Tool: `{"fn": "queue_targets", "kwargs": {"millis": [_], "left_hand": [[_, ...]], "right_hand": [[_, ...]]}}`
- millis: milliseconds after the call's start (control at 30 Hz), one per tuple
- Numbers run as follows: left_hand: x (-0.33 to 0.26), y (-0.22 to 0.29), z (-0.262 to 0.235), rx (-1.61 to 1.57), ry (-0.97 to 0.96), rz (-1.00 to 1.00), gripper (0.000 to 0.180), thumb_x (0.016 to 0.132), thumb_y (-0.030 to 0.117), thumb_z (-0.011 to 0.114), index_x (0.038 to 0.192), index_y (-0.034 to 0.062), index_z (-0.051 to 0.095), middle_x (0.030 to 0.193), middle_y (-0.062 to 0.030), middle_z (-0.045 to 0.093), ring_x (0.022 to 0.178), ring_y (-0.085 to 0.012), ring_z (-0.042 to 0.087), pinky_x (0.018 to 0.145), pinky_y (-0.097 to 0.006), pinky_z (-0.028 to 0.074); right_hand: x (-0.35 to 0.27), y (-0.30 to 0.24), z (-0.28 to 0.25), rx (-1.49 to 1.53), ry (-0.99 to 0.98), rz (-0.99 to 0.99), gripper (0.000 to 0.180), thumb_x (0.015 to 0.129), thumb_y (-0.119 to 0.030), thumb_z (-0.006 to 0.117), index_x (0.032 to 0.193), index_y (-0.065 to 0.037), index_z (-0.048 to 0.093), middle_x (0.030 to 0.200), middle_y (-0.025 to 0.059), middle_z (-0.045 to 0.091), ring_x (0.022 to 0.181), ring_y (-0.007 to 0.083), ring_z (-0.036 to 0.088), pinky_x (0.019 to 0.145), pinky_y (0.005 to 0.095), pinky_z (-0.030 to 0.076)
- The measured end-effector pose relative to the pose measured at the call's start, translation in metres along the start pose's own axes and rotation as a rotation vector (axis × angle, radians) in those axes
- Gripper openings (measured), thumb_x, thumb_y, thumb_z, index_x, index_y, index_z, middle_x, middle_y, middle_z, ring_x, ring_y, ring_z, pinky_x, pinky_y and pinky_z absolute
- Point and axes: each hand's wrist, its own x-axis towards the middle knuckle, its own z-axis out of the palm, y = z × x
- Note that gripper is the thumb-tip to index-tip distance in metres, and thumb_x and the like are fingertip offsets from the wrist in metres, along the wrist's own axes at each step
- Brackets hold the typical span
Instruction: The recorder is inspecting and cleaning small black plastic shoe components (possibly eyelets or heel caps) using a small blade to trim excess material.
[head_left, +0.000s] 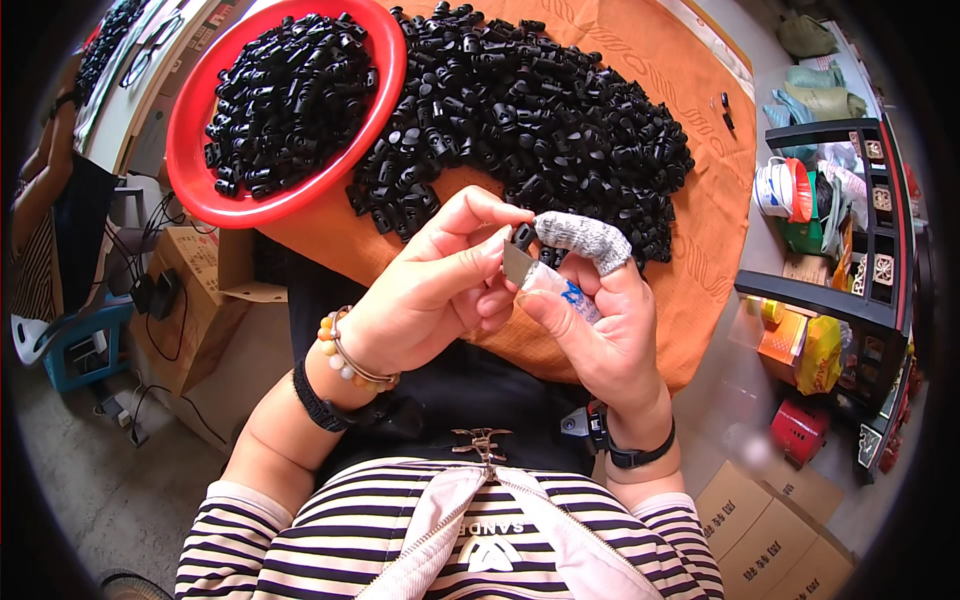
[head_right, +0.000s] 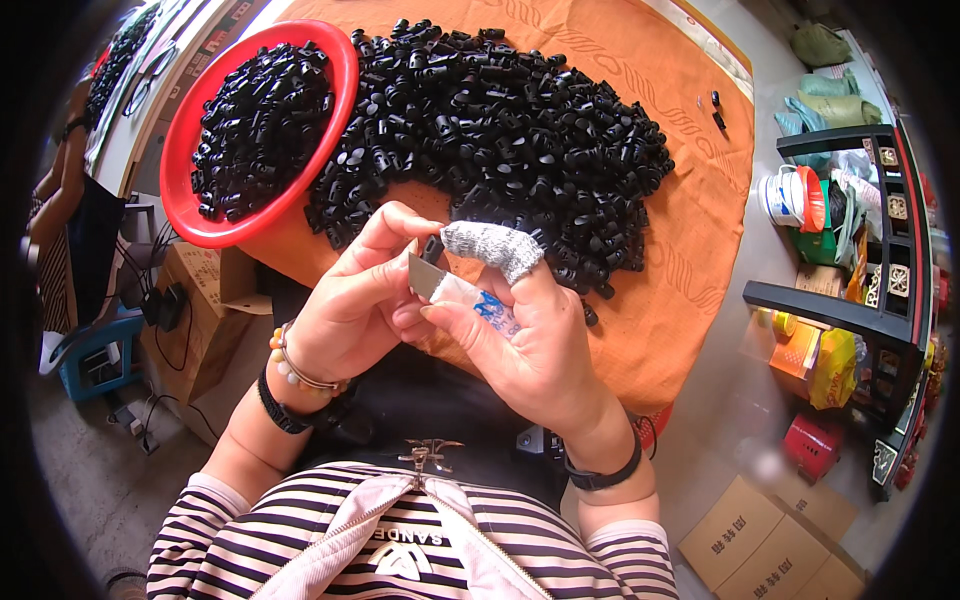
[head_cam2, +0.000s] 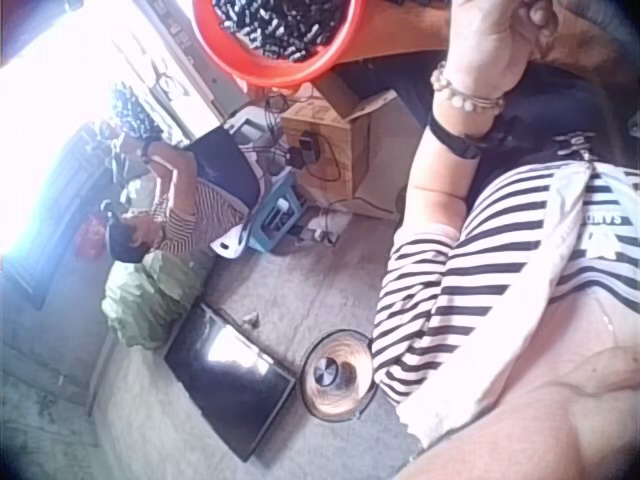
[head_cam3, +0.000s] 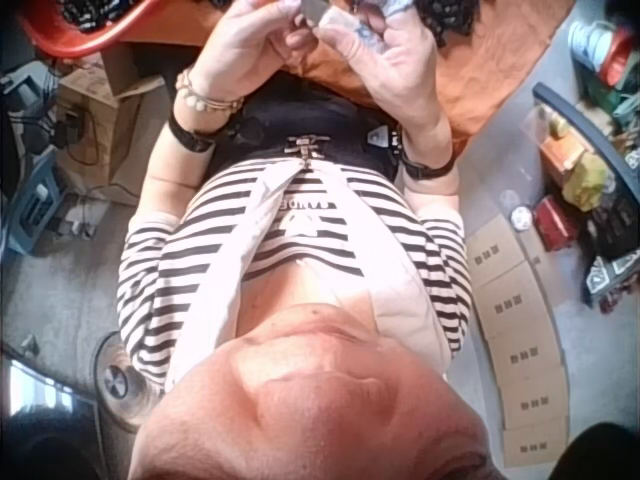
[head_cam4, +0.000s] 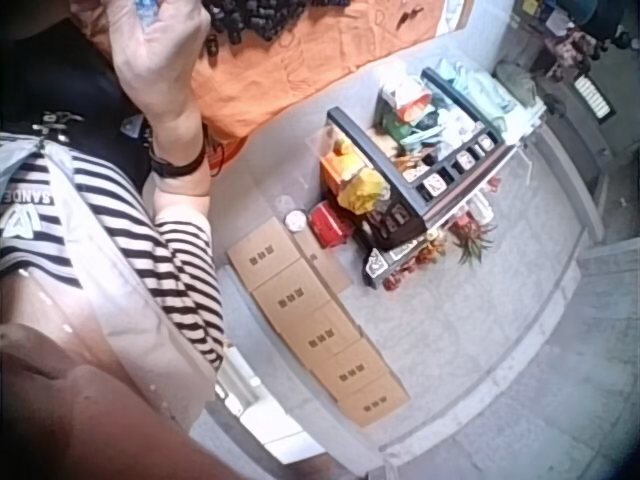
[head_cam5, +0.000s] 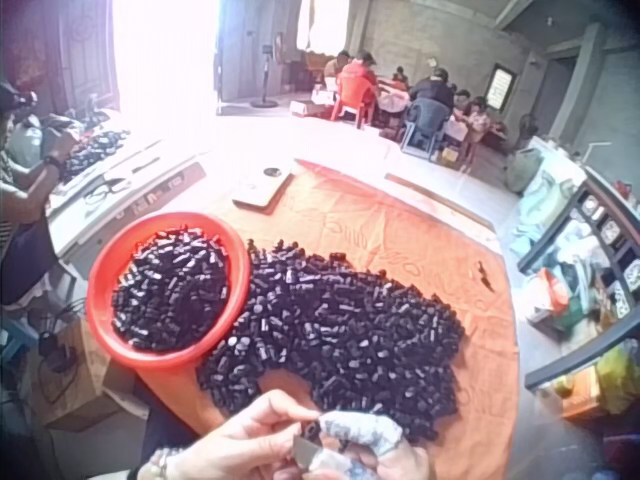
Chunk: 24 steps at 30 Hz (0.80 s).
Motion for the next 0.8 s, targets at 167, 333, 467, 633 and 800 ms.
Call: {"fn": "queue_targets", "kwargs": {"millis": [167, 333, 467, 633, 800], "left_hand": [[0.0, 0.0, -0.001, -0.013, 0.0, -0.005, 0.02, 0.092, 0.016, 0.049, 0.112, 0.0106, 0.047, 0.079, -0.0005, 0.052, 0.06, -0.0056, 0.046, 0.052, -0.021, 0.039], [0.001, 0.0, -0.001, -0.03, -0.001, 0.0, 0.021, 0.092, 0.014, 0.049, 0.112, 0.01, 0.046, 0.079, -0.0017, 0.052, 0.059, -0.0053, 0.044, 0.052, -0.02, 0.038], [0.0, 0.001, -0.001, -0.063, -0.04, -0.028, 0.021, 0.093, 0.015, 0.048, 0.113, 0.0099, 0.046, 0.078, -0.0015, 0.051, 0.059, -0.0049, 0.043, 0.052, -0.02, 0.038], [0.002, 0.002, -0.002, -0.052, -0.052, -0.032, 0.022, 0.093, 0.017, 0.047, 0.113, 0.0094, 0.046, 0.079, -0.0012, 0.051, 0.059, -0.0044, 0.043, 0.05, -0.02, 0.037], [0.0, 0.002, 0.005, -0.033, 0.005, -0.019, 0.022, 0.093, 0.018, 0.047, 0.113, 0.009, 0.045, 0.079, -0.0003, 0.051, 0.06, -0.0042, 0.044, 0.049, -0.02, 0.037]], "right_hand": [[0.0, 0.003, 0.0, 0.014, 0.025, -0.016, 0.036, 0.083, -0.006, 0.062, 0.116, 0.002, 0.049, 0.094, 0.0115, 0.065, 0.083, 0.0097, 0.06, 0.072, 0.0229, 0.048], [0.0, 0.006, -0.005, -0.064, 0.028, -0.033, 0.037, 0.083, -0.006, 0.063, 0.116, 0.002, 0.049, 0.092, 0.0103, 0.065, 0.081, 0.0083, 0.06, 0.072, 0.022, 0.048], [0.002, 0.004, -0.009, -0.088, 0.017, -0.057, 0.036, 0.083, -0.007, 0.063, 0.114, 0.003, 0.05, 0.093, 0.0089, 0.064, 0.081, 0.0081, 0.058, 0.073, 0.021, 0.047], [-0.003, 0.001, -0.001, 0.001, 0.046, -0.032, 0.041, 0.083, -0.006, 0.063, 0.118, 0.003, 0.045, 0.095, 0.0098, 0.063, 0.083, 0.0083, 0.058, 0.074, 0.0211, 0.046], [-0.002, -0.003, -0.002, -0.034, -0.019, 0.006, 0.047, 0.083, -0.005, 0.062, 0.123, 0.004, 0.039, 0.094, 0.0113, 0.063, 0.086, 0.0102, 0.06, 0.075, 0.022, 0.047]]}}
